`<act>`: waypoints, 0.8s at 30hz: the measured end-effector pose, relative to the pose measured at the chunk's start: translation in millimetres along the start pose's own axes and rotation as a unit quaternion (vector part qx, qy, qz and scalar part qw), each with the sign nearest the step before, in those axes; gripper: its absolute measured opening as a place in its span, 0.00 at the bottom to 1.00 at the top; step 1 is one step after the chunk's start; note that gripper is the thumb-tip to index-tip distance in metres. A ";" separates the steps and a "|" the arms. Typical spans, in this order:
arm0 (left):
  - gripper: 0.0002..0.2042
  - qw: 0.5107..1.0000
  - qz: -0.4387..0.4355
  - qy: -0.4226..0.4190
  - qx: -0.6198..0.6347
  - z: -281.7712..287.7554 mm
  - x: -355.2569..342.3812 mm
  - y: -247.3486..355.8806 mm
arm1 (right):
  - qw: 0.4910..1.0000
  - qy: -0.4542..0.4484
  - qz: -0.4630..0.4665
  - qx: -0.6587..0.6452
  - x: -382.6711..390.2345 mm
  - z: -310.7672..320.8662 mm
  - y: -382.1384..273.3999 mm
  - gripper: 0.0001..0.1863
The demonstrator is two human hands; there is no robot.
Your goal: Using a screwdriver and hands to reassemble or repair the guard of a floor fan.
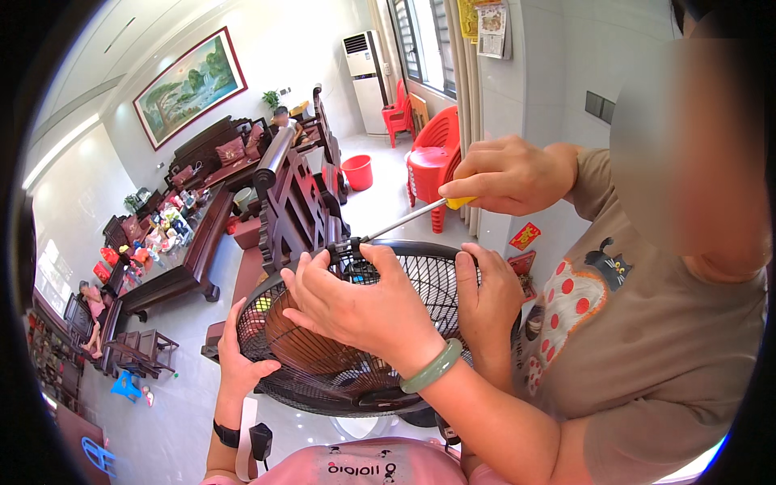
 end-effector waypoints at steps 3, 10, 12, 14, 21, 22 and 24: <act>0.55 1.000 0.000 0.000 -0.004 0.0 1.8 -5.7 | 1.000 0.003 -0.010 0.023 -0.3 0.3 -2.1 0.18; 0.56 1.000 0.011 -0.006 0.006 -0.5 4.6 -10.7 | 1.000 -0.001 -0.005 0.014 0.4 4.2 -1.6 0.17; 0.56 1.000 0.003 -0.004 -0.003 0.1 5.1 -13.8 | 1.000 -0.003 0.002 0.014 -0.7 4.8 -2.9 0.17; 0.56 1.000 0.008 -0.004 0.005 0.1 3.5 -14.9 | 1.000 -0.002 0.001 0.024 -3.8 2.9 -8.7 0.17; 0.55 1.000 0.007 0.002 0.022 2.3 -1.5 -6.1 | 1.000 -0.014 -0.002 0.014 -4.3 1.4 -5.7 0.18; 0.55 1.000 0.007 0.001 0.024 2.3 -1.9 -7.2 | 1.000 -0.015 -0.001 0.014 -4.5 0.7 -6.4 0.18; 0.55 1.000 0.005 -0.004 0.010 1.9 -3.1 -8.9 | 1.000 -0.009 0.010 0.002 -5.1 -0.5 -6.7 0.18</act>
Point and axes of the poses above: each hand's wrist, its own x-axis away from the middle knuckle, its own z-axis out of the back of the hand, y = z × x, the point moved 4 cm from there along -x, towards the middle knuckle, and after that the axes turned 15 degrees about -y, right-handed, at the moved point
